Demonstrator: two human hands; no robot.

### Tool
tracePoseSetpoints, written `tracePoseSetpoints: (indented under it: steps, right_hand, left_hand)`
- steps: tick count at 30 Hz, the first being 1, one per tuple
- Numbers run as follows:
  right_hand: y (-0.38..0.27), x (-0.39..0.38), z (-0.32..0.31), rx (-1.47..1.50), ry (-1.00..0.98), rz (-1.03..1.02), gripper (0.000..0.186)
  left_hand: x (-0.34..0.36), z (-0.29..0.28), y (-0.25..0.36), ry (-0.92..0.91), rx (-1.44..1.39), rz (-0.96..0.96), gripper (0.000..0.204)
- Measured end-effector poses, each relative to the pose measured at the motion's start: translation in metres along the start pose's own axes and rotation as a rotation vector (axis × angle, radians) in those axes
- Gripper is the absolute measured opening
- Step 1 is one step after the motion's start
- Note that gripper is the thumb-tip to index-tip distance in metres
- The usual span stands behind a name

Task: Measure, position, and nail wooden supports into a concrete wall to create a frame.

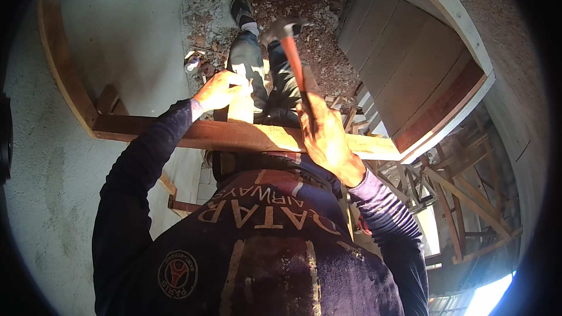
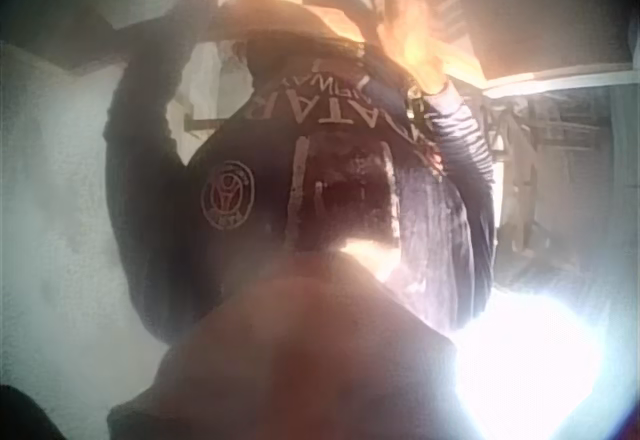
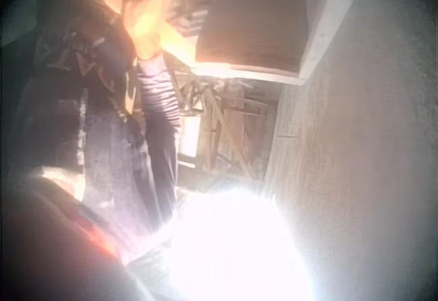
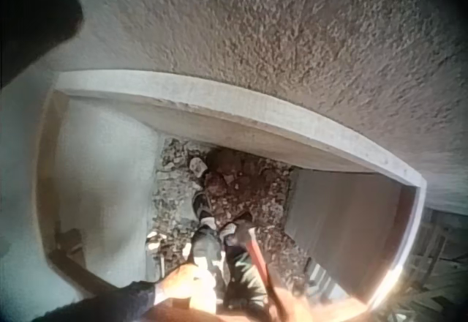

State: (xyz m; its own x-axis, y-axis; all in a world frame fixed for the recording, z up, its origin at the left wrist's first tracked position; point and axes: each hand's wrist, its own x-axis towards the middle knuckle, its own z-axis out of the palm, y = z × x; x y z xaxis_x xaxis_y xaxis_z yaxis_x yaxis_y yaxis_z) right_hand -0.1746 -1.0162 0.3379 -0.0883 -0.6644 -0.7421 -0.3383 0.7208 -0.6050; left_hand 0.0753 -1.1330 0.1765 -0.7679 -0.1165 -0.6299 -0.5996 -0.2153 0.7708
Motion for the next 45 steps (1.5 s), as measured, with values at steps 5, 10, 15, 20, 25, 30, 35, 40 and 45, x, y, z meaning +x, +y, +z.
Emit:
tracePoseSetpoints:
  steps: [5,10,15,20,25,30,35,40,45]
  right_hand:
    - [-0.028,0.013,-0.02,0.142,-0.207,0.199,0.04]
    - [-0.002,-0.001,0.003,0.025,0.016,0.057,0.035]
    - [-0.008,0.003,-0.013,0.028,-0.045,-0.039,0.037]
    - [0.006,-0.006,0.011,-0.006,0.024,0.028,0.039]
    - [-0.005,0.0,-0.018,0.024,-0.046,0.005,0.052]
    - [0.023,-0.01,0.011,0.091,-0.048,-0.143,0.055]
    - [0.002,-0.005,-0.01,0.126,-0.107,0.092,0.045]
    - [0.008,-0.003,-0.008,0.053,0.016,0.027,0.031]
    - [-0.009,0.0,-0.005,0.084,-0.099,0.05,0.05]
  left_hand:
    - [-0.004,0.0,-0.011,0.049,0.121,0.055,0.02]
    - [0.0,0.0,-0.001,0.012,0.049,0.063,0.02]
    - [-0.003,0.004,-0.006,0.104,0.131,0.058,0.02]
    - [0.0,0.002,-0.005,0.038,0.088,0.045,0.021]
    - [-0.005,0.009,-0.01,0.197,0.146,0.086,0.021]
    - [0.003,0.001,-0.005,0.025,0.144,0.049,0.018]
    - [0.002,0.0,-0.002,0.07,0.083,0.057,0.017]
    - [-0.001,0.004,-0.001,0.026,-0.164,-0.062,0.024]
    - [0.001,-0.002,0.003,-0.003,0.052,0.001,0.029]
